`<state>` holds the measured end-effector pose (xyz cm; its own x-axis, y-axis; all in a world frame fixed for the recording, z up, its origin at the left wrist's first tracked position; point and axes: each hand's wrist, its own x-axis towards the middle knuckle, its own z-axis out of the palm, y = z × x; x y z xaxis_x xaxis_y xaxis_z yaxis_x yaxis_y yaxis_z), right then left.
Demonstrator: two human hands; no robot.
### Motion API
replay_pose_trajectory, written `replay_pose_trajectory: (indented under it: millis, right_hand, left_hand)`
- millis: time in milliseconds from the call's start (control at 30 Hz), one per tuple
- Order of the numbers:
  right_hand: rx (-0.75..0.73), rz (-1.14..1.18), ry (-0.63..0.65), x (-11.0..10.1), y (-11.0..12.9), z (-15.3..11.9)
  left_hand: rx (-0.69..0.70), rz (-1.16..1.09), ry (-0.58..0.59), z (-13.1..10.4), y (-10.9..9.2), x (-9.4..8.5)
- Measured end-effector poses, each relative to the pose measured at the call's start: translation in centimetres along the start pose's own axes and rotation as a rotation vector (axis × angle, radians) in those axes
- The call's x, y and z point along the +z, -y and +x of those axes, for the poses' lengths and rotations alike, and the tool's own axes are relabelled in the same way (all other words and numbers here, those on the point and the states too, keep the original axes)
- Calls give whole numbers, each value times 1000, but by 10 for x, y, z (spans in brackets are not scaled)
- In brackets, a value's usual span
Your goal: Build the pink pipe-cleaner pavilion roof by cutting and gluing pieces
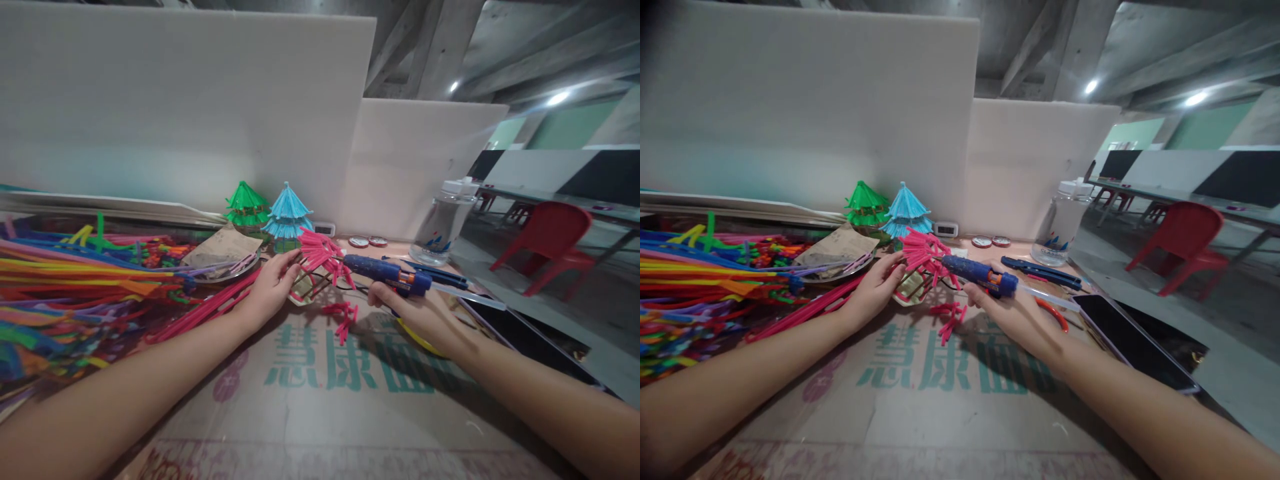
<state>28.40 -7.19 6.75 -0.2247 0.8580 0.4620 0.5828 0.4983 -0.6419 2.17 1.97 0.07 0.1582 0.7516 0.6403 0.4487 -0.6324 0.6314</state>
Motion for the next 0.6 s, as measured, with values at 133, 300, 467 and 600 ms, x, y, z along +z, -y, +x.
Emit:
replay_pose_trajectory:
  millis: [133,300,467,600]
  right_hand:
    - [32,8,-1,0,-10,-2]
    - [30,13,3,3,-15,-2]
    - [1,13,-4,6,-16,-3]
    - [13,81,-23,3,-18,-1]
  left_hand:
    - [25,38,-30,0,-1,-2]
    - [31,65,-41,1,-1,-2]
    - [4,65,-60,2,2,-1]
    - [-26,78,-33,2,0,-1]
